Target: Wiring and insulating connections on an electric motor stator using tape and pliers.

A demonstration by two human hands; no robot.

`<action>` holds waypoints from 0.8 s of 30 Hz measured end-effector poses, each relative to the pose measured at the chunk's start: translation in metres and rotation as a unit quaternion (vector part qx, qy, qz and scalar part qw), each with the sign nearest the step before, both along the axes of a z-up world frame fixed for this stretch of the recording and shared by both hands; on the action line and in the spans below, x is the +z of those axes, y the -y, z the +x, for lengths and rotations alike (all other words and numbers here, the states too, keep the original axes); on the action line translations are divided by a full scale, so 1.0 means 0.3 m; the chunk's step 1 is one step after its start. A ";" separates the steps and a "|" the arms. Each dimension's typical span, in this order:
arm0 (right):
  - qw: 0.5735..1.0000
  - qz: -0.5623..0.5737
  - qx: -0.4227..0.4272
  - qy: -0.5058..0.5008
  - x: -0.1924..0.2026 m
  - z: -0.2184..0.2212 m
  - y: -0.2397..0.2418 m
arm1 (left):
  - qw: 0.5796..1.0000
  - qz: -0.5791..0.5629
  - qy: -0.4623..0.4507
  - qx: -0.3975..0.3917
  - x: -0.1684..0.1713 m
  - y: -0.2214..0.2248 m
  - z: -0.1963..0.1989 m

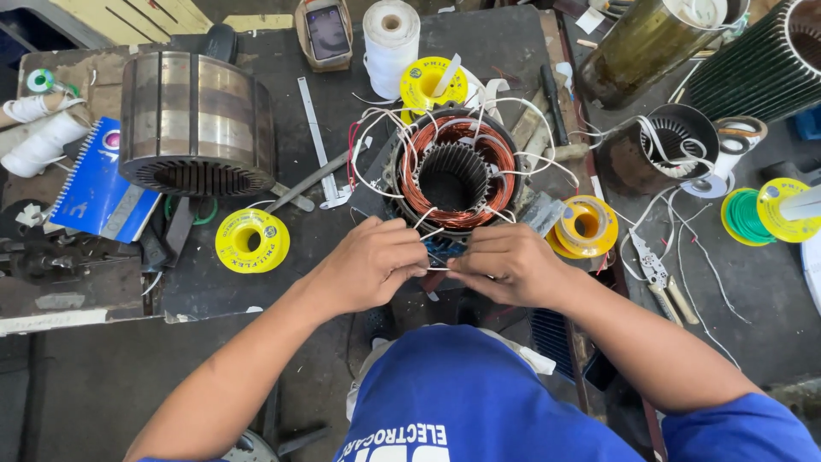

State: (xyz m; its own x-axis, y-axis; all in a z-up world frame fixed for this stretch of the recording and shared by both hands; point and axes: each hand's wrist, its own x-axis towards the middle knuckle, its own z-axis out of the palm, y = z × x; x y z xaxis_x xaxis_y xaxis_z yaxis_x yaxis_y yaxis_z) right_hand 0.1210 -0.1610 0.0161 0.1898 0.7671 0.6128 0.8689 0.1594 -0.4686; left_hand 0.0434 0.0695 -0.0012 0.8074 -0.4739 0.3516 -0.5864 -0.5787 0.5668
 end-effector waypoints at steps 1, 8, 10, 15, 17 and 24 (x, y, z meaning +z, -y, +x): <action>1.000 0.000 -0.001 0.000 0.009 0.000 -0.003 | 1.000 0.000 0.000 -0.001 0.002 -0.001 0.001; 0.998 -0.043 -0.012 -0.041 0.097 0.003 0.044 | 0.998 0.052 0.018 0.030 0.039 0.014 -0.038; 0.998 -0.057 -0.018 -0.030 0.113 0.017 0.071 | 0.996 0.069 0.028 0.039 0.052 0.031 -0.050; 0.998 -0.045 -0.045 -0.016 0.047 0.055 0.120 | 0.985 0.043 0.121 0.116 0.041 0.188 -0.060; 0.998 -0.032 -0.045 -0.018 0.039 0.058 0.119 | 0.983 0.035 0.134 0.123 -0.007 0.221 -0.043; 0.977 0.036 -0.168 -0.130 0.013 0.102 0.249 | 0.966 -0.065 0.050 0.243 0.082 0.043 -0.113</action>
State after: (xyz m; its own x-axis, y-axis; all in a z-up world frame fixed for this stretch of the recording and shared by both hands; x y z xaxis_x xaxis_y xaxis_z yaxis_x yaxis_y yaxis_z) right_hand 0.1517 -0.2356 0.0199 0.5794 0.5921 0.5601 0.7313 -0.0741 -0.6781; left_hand 0.0095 0.0567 0.0234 0.8827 0.0072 0.4698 -0.3178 -0.7274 0.6082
